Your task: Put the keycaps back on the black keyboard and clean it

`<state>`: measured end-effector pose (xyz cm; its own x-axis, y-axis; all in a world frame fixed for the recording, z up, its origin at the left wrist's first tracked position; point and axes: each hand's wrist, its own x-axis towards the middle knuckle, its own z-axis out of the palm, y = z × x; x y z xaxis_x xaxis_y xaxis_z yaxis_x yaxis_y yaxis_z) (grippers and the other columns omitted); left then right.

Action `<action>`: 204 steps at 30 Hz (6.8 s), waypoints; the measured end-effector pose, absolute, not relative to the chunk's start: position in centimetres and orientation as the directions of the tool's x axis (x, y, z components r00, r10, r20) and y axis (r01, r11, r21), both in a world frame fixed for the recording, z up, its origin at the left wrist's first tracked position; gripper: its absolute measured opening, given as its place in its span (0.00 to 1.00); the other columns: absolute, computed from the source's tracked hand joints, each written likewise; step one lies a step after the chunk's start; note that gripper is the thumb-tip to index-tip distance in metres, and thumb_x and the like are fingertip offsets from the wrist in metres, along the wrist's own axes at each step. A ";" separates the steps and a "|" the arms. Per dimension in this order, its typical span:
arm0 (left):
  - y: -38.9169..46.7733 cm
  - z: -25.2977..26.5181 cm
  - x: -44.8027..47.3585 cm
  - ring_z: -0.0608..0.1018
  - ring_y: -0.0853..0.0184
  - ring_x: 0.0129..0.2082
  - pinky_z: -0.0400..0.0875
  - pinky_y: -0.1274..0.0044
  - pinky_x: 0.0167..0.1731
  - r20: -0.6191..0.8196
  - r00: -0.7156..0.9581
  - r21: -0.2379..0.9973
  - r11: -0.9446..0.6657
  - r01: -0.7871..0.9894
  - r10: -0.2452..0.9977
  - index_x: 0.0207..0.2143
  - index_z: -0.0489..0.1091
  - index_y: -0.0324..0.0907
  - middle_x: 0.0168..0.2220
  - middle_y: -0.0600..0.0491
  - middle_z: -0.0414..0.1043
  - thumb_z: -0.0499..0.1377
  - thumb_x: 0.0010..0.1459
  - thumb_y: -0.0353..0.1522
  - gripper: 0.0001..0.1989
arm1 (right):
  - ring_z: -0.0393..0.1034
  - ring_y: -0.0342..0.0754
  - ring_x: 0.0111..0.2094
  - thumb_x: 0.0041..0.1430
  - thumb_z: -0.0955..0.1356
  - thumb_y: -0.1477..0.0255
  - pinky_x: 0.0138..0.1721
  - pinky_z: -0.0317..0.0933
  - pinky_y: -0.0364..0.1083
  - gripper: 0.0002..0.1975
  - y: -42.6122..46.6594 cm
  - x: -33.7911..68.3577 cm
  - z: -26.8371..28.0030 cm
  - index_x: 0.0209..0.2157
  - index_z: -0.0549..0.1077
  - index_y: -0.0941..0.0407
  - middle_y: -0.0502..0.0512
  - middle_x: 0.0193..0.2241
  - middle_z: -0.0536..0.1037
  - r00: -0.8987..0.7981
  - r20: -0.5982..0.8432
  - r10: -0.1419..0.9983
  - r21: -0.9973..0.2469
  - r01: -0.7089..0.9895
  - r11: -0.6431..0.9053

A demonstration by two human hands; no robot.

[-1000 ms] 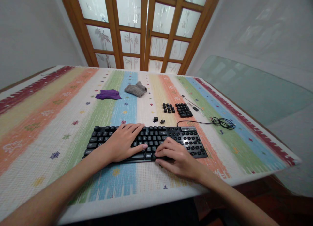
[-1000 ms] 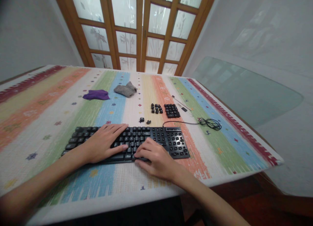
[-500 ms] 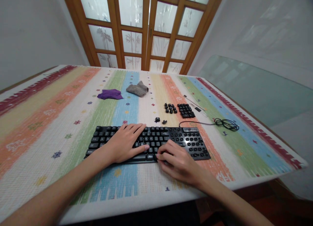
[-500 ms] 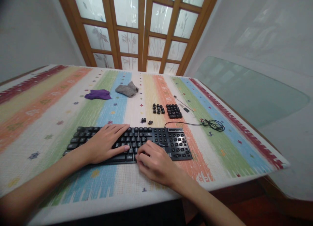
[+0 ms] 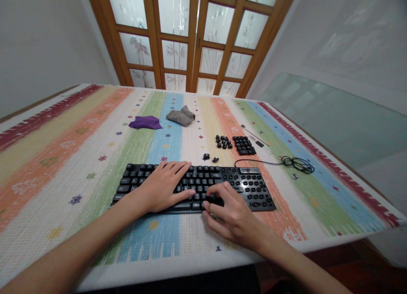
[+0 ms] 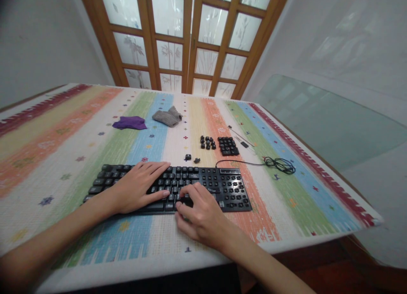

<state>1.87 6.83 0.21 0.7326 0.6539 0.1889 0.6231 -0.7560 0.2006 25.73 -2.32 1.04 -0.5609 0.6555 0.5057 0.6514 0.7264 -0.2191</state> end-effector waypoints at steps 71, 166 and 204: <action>6.7 0.4 1.9 0.67 0.49 0.62 0.54 0.52 0.64 0.172 0.729 0.197 -0.748 0.634 0.663 0.67 0.56 0.37 0.65 0.40 0.63 0.47 0.68 0.56 0.38 | 0.66 0.53 0.42 0.68 0.64 0.81 0.42 0.67 0.53 0.08 -3.7 27.8 0.6 0.39 0.75 0.59 0.62 0.43 0.75 -0.512 0.536 0.671 -0.218 0.684 0.696; 7.0 0.1 1.7 0.69 0.50 0.61 0.56 0.52 0.63 0.191 0.723 0.219 -0.747 0.628 0.663 0.67 0.57 0.41 0.63 0.42 0.65 0.48 0.67 0.56 0.37 | 0.67 0.54 0.38 0.68 0.64 0.77 0.40 0.68 0.54 0.09 -5.3 27.5 -0.5 0.44 0.76 0.62 0.62 0.37 0.74 -0.425 0.575 0.699 -0.113 0.805 0.582; 6.9 -0.5 1.1 0.68 0.52 0.63 0.59 0.55 0.64 0.209 0.747 0.117 -0.775 0.622 0.631 0.71 0.51 0.46 0.66 0.47 0.62 0.50 0.69 0.53 0.36 | 0.51 0.61 0.69 0.64 0.70 0.70 0.62 0.63 0.56 0.22 -1.9 29.0 -2.5 0.59 0.73 0.54 0.61 0.67 0.60 -0.593 0.510 0.623 0.211 0.788 0.578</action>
